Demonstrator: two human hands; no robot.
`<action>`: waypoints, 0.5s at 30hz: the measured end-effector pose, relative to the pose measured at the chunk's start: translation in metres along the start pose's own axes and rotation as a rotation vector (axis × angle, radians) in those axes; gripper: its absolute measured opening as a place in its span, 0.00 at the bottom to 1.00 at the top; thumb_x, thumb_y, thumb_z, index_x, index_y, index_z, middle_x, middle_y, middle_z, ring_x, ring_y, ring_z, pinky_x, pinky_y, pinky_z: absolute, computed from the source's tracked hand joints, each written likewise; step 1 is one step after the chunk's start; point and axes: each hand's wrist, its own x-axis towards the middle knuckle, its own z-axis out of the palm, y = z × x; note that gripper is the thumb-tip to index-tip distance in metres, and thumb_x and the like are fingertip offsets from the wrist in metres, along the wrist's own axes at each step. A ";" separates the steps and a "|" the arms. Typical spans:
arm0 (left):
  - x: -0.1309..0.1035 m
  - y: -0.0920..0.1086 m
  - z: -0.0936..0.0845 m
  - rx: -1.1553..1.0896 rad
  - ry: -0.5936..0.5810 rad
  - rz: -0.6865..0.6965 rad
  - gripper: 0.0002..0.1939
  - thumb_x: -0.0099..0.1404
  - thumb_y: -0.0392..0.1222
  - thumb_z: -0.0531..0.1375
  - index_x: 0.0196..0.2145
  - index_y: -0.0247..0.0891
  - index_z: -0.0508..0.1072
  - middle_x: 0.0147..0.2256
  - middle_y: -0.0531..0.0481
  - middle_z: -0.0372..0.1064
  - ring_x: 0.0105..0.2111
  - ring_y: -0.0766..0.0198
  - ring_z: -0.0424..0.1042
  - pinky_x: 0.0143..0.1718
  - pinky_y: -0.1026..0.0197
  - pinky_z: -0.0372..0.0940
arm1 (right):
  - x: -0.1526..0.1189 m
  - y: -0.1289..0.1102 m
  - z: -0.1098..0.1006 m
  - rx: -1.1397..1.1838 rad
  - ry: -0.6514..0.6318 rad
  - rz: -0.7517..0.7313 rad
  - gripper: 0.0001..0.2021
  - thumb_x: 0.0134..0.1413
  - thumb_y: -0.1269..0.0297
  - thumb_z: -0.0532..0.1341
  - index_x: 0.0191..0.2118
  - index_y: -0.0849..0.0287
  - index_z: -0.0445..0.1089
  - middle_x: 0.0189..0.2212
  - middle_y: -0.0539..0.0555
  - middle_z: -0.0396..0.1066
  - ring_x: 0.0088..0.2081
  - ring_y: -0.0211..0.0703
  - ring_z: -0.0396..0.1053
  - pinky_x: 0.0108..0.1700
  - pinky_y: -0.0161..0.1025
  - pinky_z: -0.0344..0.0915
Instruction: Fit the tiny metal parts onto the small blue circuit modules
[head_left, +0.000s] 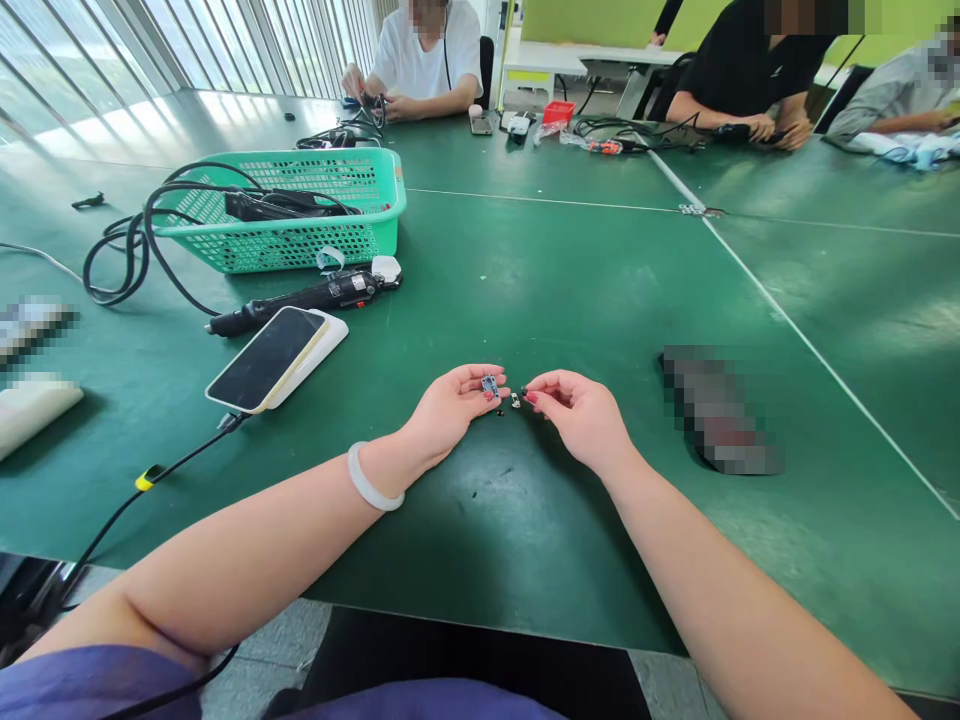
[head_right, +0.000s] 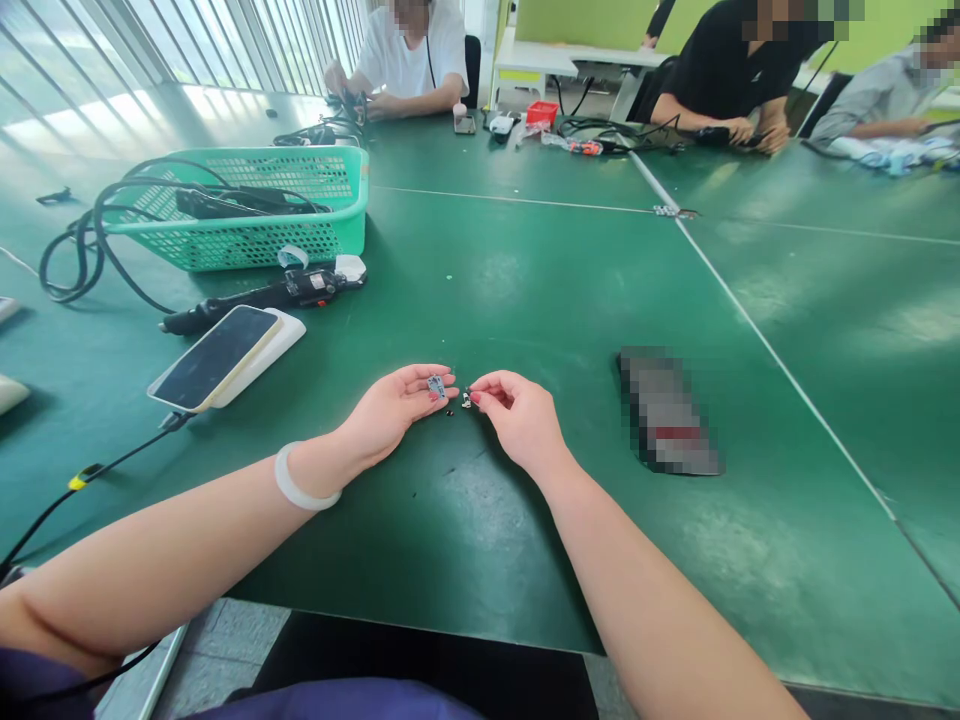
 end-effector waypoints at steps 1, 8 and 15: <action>0.000 -0.001 0.000 0.013 -0.014 0.010 0.14 0.56 0.25 0.60 0.40 0.33 0.72 0.43 0.44 0.71 0.42 0.63 0.73 0.54 0.51 0.62 | 0.000 0.000 0.000 0.034 0.003 -0.003 0.10 0.50 0.63 0.60 0.37 0.57 0.74 0.27 0.51 0.73 0.30 0.39 0.69 0.36 0.40 0.67; -0.003 -0.002 0.003 0.062 -0.082 -0.022 0.15 0.58 0.26 0.59 0.43 0.33 0.70 0.40 0.44 0.75 0.42 0.63 0.74 0.54 0.51 0.63 | -0.004 -0.006 0.002 0.050 0.017 -0.036 0.09 0.51 0.65 0.58 0.36 0.56 0.76 0.32 0.52 0.75 0.33 0.40 0.71 0.42 0.43 0.68; -0.005 -0.001 0.003 0.191 -0.137 -0.001 0.17 0.58 0.29 0.61 0.46 0.35 0.71 0.41 0.45 0.76 0.41 0.63 0.75 0.54 0.51 0.63 | -0.004 -0.009 0.003 0.166 0.005 0.080 0.09 0.44 0.61 0.65 0.32 0.58 0.76 0.27 0.53 0.77 0.29 0.42 0.73 0.38 0.42 0.70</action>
